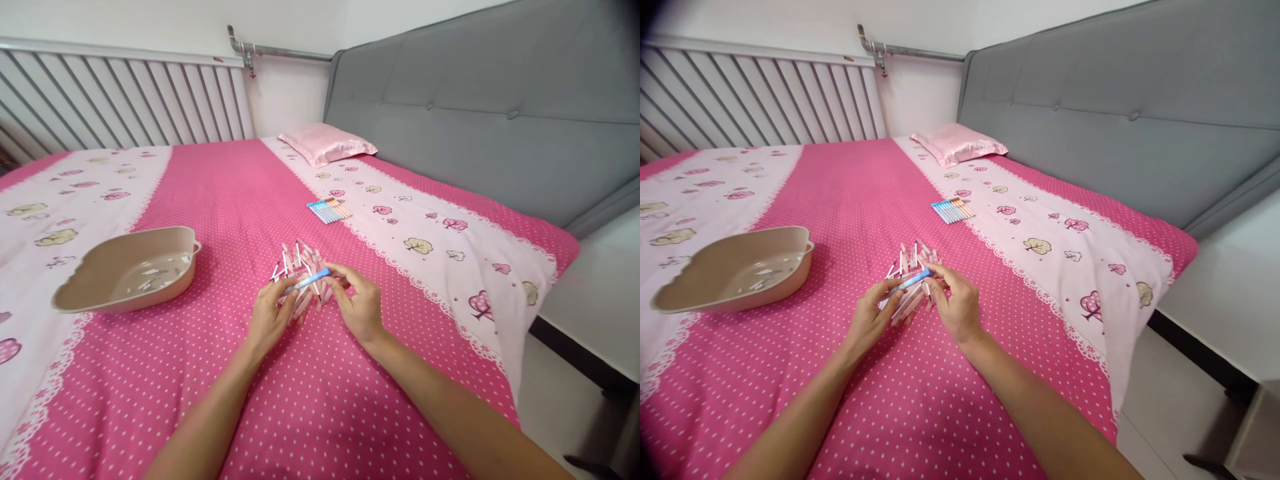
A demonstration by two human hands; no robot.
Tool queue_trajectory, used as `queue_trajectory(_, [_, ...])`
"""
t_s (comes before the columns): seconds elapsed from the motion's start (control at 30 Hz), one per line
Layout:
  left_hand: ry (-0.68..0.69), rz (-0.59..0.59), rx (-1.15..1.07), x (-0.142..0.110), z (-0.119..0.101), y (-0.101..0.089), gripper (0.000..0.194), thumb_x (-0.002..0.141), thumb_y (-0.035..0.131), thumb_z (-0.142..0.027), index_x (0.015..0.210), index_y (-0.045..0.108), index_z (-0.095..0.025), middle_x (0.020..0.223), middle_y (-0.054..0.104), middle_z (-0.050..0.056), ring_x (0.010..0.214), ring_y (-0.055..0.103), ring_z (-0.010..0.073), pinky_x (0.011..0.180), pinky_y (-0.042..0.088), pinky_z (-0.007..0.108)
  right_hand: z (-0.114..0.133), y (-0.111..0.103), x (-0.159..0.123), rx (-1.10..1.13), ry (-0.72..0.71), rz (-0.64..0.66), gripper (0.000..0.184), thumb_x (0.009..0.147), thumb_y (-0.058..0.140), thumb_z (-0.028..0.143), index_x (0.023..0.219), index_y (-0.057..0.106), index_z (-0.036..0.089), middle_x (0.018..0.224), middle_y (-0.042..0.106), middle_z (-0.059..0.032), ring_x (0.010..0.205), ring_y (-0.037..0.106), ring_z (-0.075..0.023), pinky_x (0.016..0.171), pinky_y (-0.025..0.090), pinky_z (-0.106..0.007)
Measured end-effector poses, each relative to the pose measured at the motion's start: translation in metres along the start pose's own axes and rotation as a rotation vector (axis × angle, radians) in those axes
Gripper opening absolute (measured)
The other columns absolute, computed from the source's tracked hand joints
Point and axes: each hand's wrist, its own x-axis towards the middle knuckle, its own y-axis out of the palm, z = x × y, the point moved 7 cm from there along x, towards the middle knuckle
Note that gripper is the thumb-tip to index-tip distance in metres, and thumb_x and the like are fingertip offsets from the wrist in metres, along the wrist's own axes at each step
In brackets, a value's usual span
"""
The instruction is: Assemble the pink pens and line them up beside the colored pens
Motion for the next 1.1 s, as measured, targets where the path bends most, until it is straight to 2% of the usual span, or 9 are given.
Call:
queue_trajectory(0.27, [0.016,0.036,-0.037,-0.0025,-0.0014,0.0046,0.024,0.087,0.05,-0.032,0.099,0.063,-0.017,0.087,0.069,0.006,0.078,0.064,0.0195,0.071,0.048,0.03,-0.0017,-0.0014,-0.0004,-0.008,-0.013,-0.033,0.028,0.088,0.054,0.019,0.114,0.064,0.022,0.101,0.071,-0.0049,0.084,0.067,-0.0161,0.074,0.055,-0.029])
queue_trajectory(0.47, [0.009,0.06,-0.095,-0.0025,-0.0046,0.0068,0.021,0.085,0.053,-0.035,0.093,0.062,-0.018,0.085,0.069,0.006,0.077,0.064,0.0185,0.071,0.049,0.03,-0.0015,-0.0014,-0.0016,0.007,-0.016,-0.05,0.032,0.087,0.054,0.019,0.119,0.06,0.024,0.1,0.071,-0.0038,0.079,0.067,-0.0145,0.072,0.055,-0.027])
queue_trajectory(0.63, [-0.054,0.037,-0.143,-0.0013,-0.0024,0.0048,0.02,0.084,0.053,-0.034,0.09,0.062,-0.017,0.084,0.069,0.006,0.076,0.064,0.0185,0.07,0.049,0.03,-0.0037,-0.0011,-0.002,0.004,0.06,-0.041,0.042,0.088,0.054,0.024,0.13,0.049,0.023,0.092,0.071,-0.0033,0.071,0.066,-0.0135,0.067,0.055,-0.027])
queue_trajectory(0.87, [-0.075,0.04,-0.147,-0.0018,-0.0031,0.0053,0.021,0.082,0.055,-0.037,0.085,0.061,-0.017,0.074,0.068,0.004,0.068,0.062,0.0173,0.067,0.048,0.029,0.0001,-0.0014,-0.0013,-0.008,0.039,-0.032,0.032,0.089,0.052,0.025,0.119,0.057,0.019,0.098,0.07,-0.0058,0.074,0.065,-0.0136,0.067,0.054,-0.027])
queue_trajectory(1.1, [-0.056,0.007,-0.136,-0.002,-0.0035,0.003,0.016,0.079,0.058,-0.033,0.084,0.062,-0.018,0.075,0.067,0.004,0.069,0.062,0.0168,0.065,0.047,0.028,0.0,0.0,-0.0014,-0.025,0.065,-0.003,0.027,0.088,0.052,0.029,0.111,0.061,0.018,0.095,0.07,-0.0063,0.07,0.063,-0.0146,0.066,0.052,-0.029])
